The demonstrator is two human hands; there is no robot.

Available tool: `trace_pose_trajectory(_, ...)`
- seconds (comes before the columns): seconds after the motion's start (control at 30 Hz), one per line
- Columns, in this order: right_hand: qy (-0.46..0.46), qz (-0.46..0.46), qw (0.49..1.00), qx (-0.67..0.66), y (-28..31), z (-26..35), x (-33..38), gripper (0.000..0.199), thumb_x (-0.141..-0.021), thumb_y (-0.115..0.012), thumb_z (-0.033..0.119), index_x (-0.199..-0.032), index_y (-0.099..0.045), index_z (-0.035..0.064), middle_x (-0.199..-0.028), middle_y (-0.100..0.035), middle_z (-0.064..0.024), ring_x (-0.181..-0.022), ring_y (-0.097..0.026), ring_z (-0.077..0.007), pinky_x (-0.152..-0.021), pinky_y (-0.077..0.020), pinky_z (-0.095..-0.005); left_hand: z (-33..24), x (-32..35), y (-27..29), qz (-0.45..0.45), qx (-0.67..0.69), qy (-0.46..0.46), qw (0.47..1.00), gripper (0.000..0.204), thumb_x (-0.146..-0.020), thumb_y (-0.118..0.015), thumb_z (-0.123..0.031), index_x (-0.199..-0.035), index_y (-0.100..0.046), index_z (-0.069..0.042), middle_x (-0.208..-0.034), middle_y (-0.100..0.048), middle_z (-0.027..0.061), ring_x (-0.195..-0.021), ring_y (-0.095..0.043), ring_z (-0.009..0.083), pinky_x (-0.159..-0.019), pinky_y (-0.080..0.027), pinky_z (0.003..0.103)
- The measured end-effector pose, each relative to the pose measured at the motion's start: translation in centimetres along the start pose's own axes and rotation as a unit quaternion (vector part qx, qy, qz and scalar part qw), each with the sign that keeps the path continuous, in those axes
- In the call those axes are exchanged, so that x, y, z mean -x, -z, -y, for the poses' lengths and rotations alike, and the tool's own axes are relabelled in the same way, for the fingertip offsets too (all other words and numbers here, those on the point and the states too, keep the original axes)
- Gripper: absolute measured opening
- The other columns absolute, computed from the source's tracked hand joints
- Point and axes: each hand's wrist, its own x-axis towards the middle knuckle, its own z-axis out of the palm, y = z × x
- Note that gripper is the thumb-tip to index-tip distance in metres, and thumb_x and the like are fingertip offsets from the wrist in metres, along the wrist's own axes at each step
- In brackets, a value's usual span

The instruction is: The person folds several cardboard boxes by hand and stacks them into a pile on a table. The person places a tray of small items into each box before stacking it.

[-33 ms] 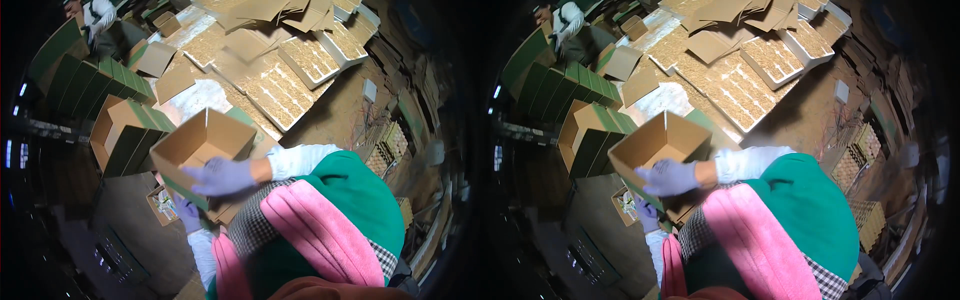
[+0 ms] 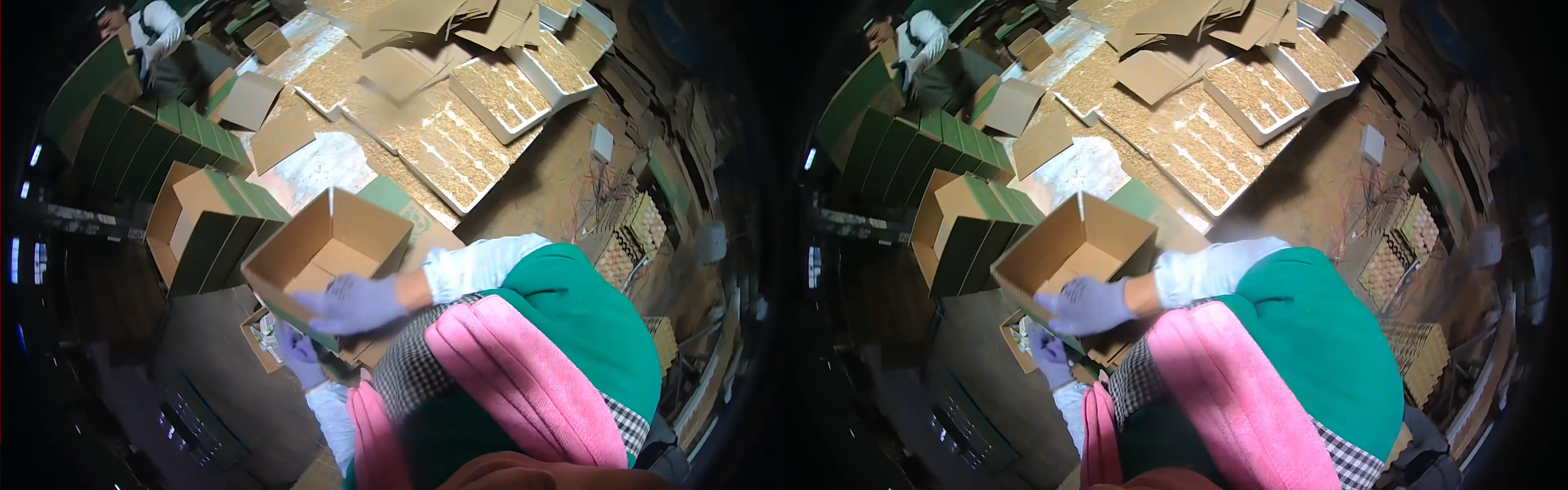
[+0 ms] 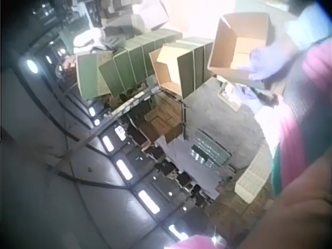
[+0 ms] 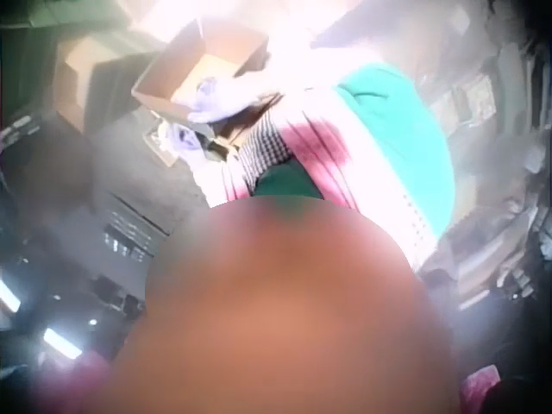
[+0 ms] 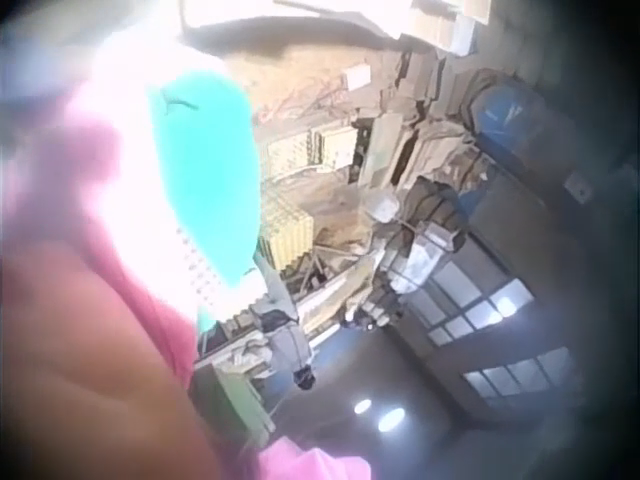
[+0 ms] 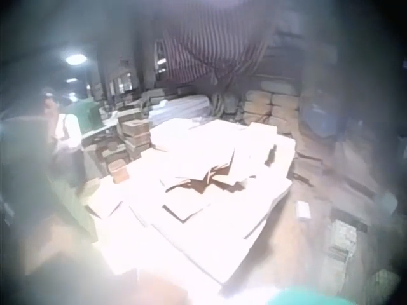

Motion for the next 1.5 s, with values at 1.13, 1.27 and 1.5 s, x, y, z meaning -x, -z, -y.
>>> trace_pose_trajectory(1.13, -0.170, -0.443, 0.697, -0.538, 15.2, -10.4, 19.2, 0.053, -0.095, -0.061, 0.021, -0.140, -0.040, 0.0020, -0.125, -0.059, -0.0126, -0.107, -0.063, -0.0241, -0.089, -0.0556, -0.0368, 3.4, -3.1, -9.5, 0.016, -0.252, -0.045, 0.966, 0.055, -0.097, -0.044, -0.016, -0.145, -0.030, 0.007, -0.144, -0.040, 0.0270, -0.130, -0.044, 0.0324, -0.108, -0.034, 0.036)
trace_pose_trajectory(1.27, -0.205, -0.337, 0.835, -0.383, 16.7, -5.0, 12.6, 0.067, -0.090, -0.068, 0.025, -0.144, -0.034, 0.0031, -0.128, -0.054, -0.0117, -0.112, -0.057, -0.0190, -0.092, -0.0503, -0.0331, 7.2, -6.4, -11.9, 0.033, 0.146, 0.038, 0.988, 0.062, -0.101, -0.046, -0.014, -0.150, -0.013, 0.005, -0.155, -0.024, 0.0158, -0.139, -0.033, 0.0223, -0.116, -0.027, 0.030)
trace_pose_trajectory(1.5, -0.283, -0.184, 0.920, -0.200, 12.7, -7.4, 5.2, 0.062, -0.086, -0.074, 0.029, -0.131, -0.044, -0.0005, -0.124, -0.049, -0.0119, -0.115, -0.051, -0.0176, -0.099, -0.0410, -0.0287, 5.7, -4.9, -12.0, 0.100, -0.071, -0.062, 0.991, 0.058, -0.102, -0.047, -0.023, -0.148, -0.026, 0.005, -0.152, -0.033, 0.0190, -0.138, -0.036, 0.0237, -0.113, -0.028, 0.030)
